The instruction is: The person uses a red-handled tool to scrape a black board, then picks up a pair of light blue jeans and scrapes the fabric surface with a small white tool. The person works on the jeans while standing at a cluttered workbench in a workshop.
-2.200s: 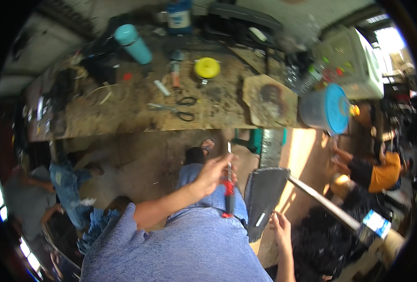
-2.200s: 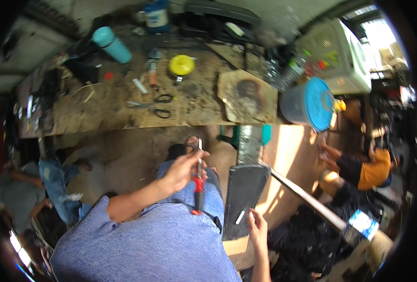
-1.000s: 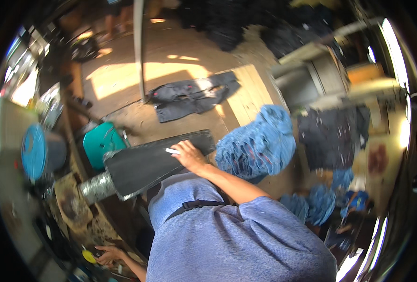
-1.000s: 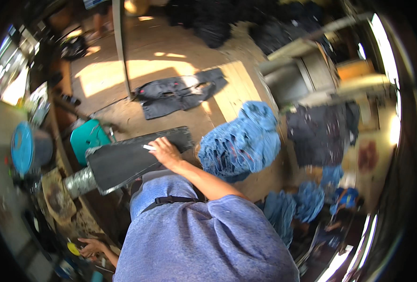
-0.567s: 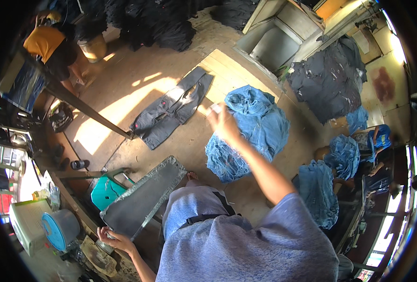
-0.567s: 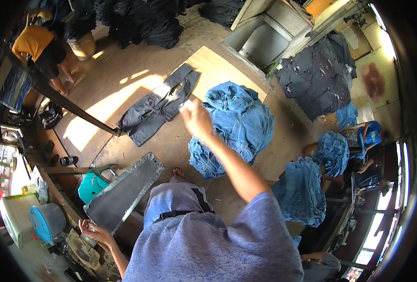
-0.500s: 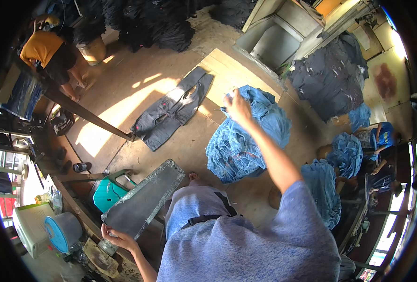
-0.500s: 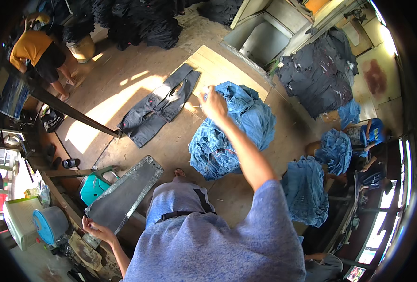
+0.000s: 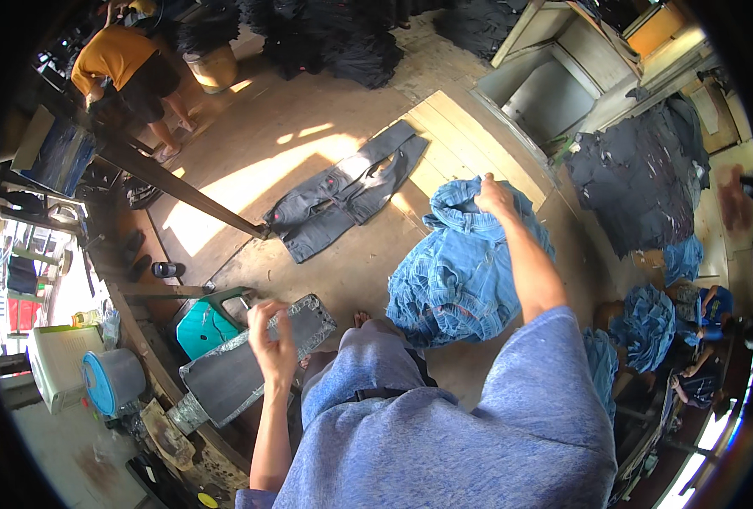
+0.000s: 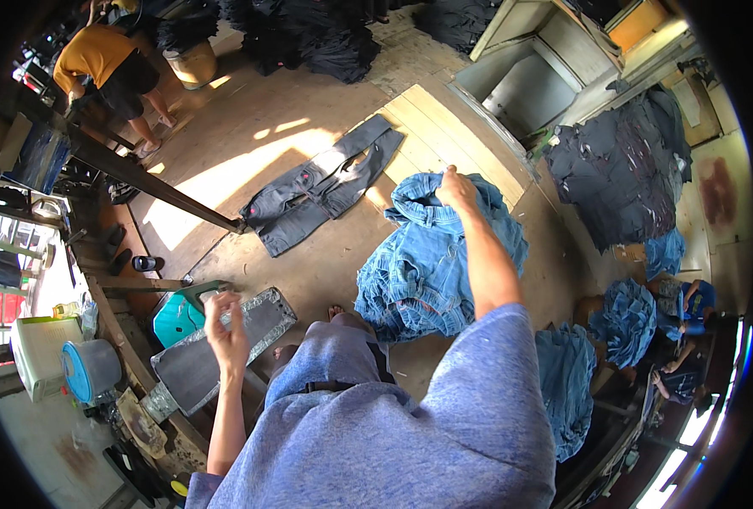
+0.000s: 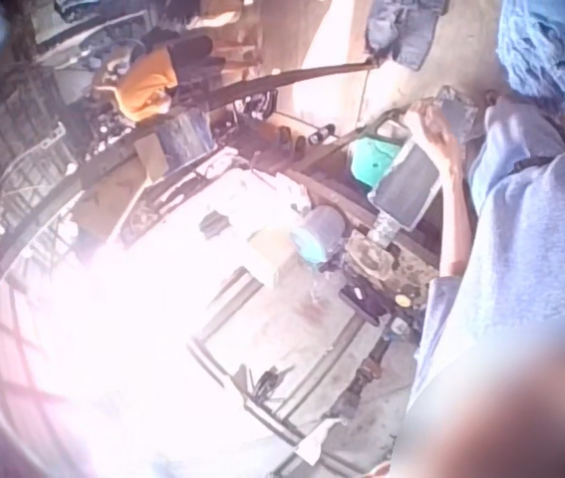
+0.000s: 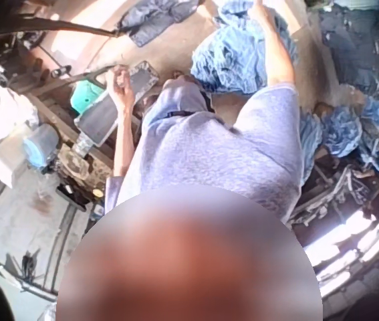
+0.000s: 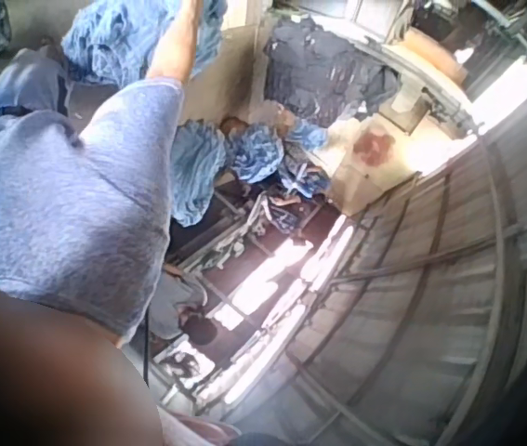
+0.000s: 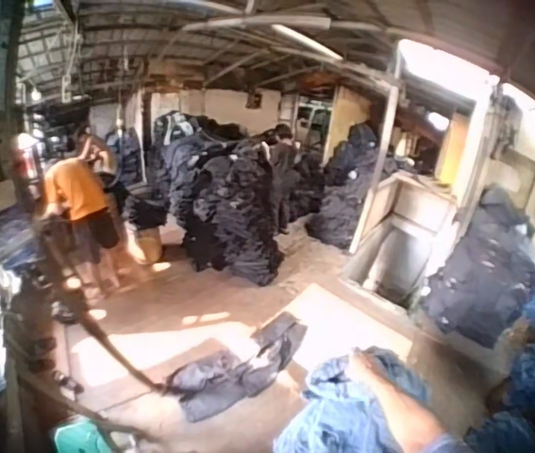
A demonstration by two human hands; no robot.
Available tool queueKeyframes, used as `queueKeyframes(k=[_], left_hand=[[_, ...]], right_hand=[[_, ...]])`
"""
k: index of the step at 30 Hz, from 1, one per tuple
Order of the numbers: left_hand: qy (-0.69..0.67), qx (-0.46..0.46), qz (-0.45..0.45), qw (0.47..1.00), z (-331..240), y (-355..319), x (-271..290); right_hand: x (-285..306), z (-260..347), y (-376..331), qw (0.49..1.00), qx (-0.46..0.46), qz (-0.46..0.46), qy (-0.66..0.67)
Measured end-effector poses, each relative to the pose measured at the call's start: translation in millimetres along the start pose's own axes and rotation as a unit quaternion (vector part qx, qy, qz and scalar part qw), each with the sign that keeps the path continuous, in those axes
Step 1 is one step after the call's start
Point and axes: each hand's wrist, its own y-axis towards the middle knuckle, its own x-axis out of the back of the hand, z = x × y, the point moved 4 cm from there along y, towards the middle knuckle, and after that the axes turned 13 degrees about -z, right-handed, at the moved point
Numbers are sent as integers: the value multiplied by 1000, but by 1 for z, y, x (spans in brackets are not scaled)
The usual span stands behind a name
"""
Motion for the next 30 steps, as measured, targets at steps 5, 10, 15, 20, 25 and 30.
queueKeyframes(k=[5,10,15,20,25,30], left_hand=[[-151,64,222,961,-62,21,-77],[-315,120,346,875,-108,64,-169],[-433,526,197,705,-35,133,-224],[-439,603,100,658,94,95,-185],[-353,724,90,586,184,13,-130],[-367,698,127,602,181,-48,-86]], right_hand=[[92,39,6,972,-18,-117,205],[162,134,-69,882,137,-303,334],[123,220,-167,795,272,-368,398],[-1,263,-255,865,254,-213,377],[-94,258,-349,926,176,-58,329],[-78,225,-451,921,110,-47,371]])
